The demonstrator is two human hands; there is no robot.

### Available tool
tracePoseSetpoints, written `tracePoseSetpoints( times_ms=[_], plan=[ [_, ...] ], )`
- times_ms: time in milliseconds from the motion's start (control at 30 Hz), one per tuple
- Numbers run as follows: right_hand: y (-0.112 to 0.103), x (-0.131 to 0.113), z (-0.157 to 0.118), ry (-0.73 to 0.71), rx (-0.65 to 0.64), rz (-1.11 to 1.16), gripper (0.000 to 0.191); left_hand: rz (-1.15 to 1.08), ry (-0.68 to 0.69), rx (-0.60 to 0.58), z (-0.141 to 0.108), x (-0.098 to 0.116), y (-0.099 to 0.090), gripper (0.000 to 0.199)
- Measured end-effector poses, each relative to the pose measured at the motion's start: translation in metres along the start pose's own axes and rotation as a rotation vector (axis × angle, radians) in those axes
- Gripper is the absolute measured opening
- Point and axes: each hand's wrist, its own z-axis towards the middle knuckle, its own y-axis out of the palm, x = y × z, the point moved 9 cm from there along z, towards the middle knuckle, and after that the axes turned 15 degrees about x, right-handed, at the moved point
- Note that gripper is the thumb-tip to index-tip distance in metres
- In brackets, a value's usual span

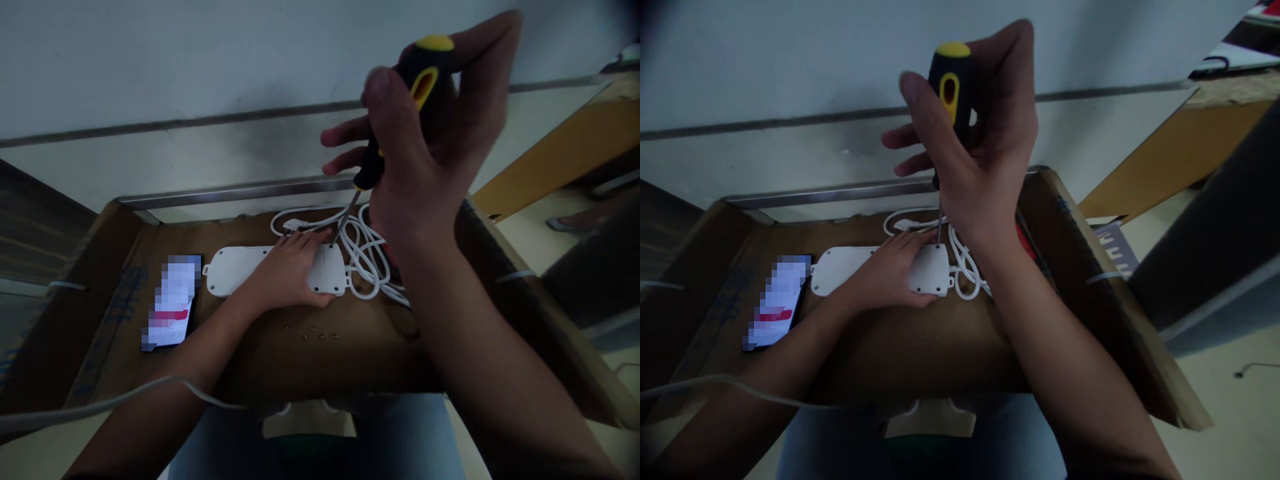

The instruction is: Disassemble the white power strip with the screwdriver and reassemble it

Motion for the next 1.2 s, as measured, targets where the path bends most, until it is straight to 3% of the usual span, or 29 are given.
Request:
tracePoseSetpoints(
  times_ms=[67,200,300,400,467,667,900,967,1033,1200],
  plan=[
    [-0.004,-0.005,-0.001,-0.068,0.071,0.032,0.033,-0.008,0.004,0.006,0.0,0.0,0.0,0.107],
    [0.007,0.001,-0.005,-0.005,-0.066,-0.027,0.008,-0.012,0.014,0.026,-0.001,0.0,0.001,0.107],
    [0.011,0.004,-0.002,0.005,-0.137,-0.055,0.02,-0.008,-0.007,0.019,-0.001,-0.002,0.002,0.111],
    [0.009,-0.001,0.005,-0.075,-0.125,0.065,0.012,0.0,-0.036,0.004,-0.002,-0.004,0.004,0.112],
    [0.011,0.006,0.006,-0.027,-0.141,0.021,0.009,0.003,-0.038,0.01,-0.002,-0.003,0.004,0.11],
    [0.005,-0.01,0.0,-0.157,0.044,-0.081,0.01,-0.001,-0.034,0.017,-0.002,-0.002,0.003,0.108],
    [0.0,-0.023,-0.013,-0.091,0.141,-0.13,0.014,-0.026,-0.03,0.019,-0.002,-0.001,0.004,0.109],
    [0.006,-0.014,-0.009,-0.066,0.033,-0.088,0.02,-0.033,-0.023,0.014,-0.002,-0.001,0.005,0.109],
    [-0.002,-0.017,0.001,-0.169,0.063,0.018,0.025,-0.037,-0.023,0.004,-0.002,-0.002,0.006,0.109],
    [0.016,0.009,0.023,-0.014,-0.268,-0.28,0.021,-0.054,-0.015,0.026,-0.002,-0.003,0.006,0.113]
  ],
)
